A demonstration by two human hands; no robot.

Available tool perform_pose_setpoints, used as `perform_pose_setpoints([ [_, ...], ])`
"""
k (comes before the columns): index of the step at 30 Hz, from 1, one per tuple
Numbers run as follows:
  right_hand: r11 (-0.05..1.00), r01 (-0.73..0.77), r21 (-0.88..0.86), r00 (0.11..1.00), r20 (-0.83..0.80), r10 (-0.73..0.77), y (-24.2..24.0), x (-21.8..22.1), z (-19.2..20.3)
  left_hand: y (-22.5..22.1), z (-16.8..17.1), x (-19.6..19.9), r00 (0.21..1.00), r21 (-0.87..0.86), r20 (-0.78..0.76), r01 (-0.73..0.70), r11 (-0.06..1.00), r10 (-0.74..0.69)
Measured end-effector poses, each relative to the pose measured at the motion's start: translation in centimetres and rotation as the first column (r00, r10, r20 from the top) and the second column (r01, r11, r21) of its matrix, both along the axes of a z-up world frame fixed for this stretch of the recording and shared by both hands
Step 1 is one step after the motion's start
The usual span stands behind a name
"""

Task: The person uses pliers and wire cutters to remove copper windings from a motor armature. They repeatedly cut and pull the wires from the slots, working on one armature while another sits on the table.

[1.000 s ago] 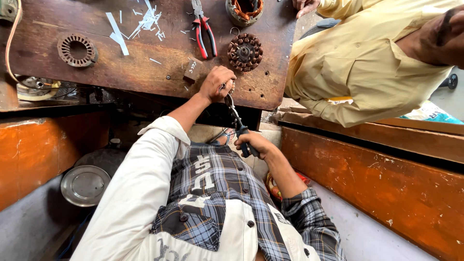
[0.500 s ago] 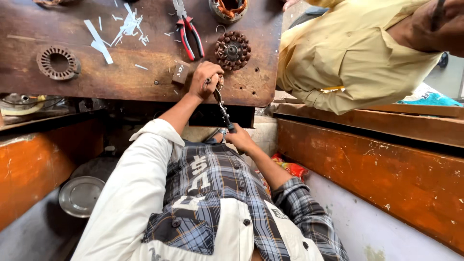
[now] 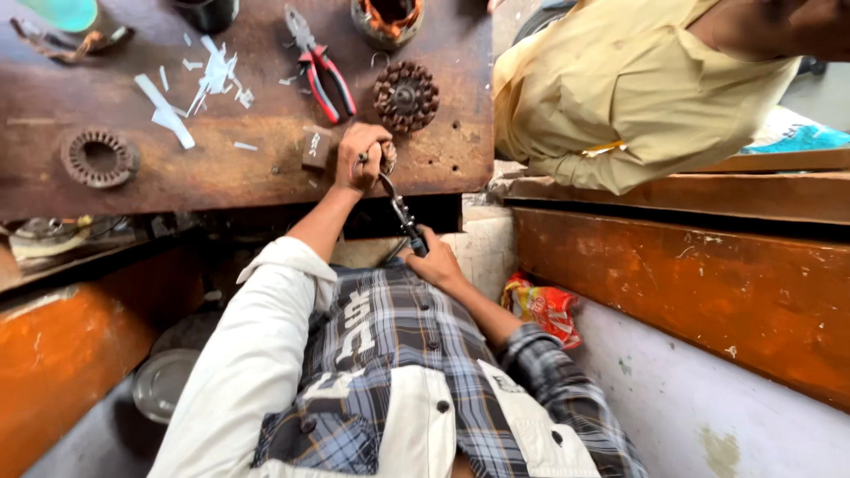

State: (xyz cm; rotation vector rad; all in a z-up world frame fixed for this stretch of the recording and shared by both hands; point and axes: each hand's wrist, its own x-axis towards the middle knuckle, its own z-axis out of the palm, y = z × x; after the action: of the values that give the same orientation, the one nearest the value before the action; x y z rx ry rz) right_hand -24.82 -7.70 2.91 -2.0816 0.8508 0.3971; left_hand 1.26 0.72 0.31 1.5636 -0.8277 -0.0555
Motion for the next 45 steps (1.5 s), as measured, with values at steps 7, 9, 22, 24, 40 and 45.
perform_pose_setpoints([
  [7,0.87,0.174,0.462,0.978,-0.182,-0.099,-2.7,-0.2,0.4,0.0,0.3,-0.7,1.0,0.03,-0.002,0.008,1.0,-0.008],
  [9,0.882,0.173,0.438,0.971,-0.226,-0.078,-2.7,1.4,1.7,0.3,0.5,-0.5,1.0,0.029,0.008,0.007,1.0,-0.007],
  [22,0.993,0.015,-0.114,0.997,-0.077,-0.023,-0.3,2.9,4.2,-0.2,-0.4,-0.5,1.0,-0.016,-0.025,-0.002,1.0,0.002],
  [24,0.983,0.008,-0.185,0.999,-0.043,-0.016,0.1,2.2,2.6,0.0,-0.3,-0.9,1.0,-0.016,-0.023,0.008,1.0,-0.008],
  [40,0.669,0.158,0.726,0.987,-0.137,-0.085,-2.9,-2.2,1.9,-0.4,-1.2,-0.1,0.985,0.109,-0.169,-0.01,0.994,0.028],
  [45,0.588,0.31,0.747,0.95,-0.268,-0.16,-2.9,0.1,4.2,-0.1,-0.7,0.0,0.982,0.111,-0.182,0.064,0.992,-0.043],
])
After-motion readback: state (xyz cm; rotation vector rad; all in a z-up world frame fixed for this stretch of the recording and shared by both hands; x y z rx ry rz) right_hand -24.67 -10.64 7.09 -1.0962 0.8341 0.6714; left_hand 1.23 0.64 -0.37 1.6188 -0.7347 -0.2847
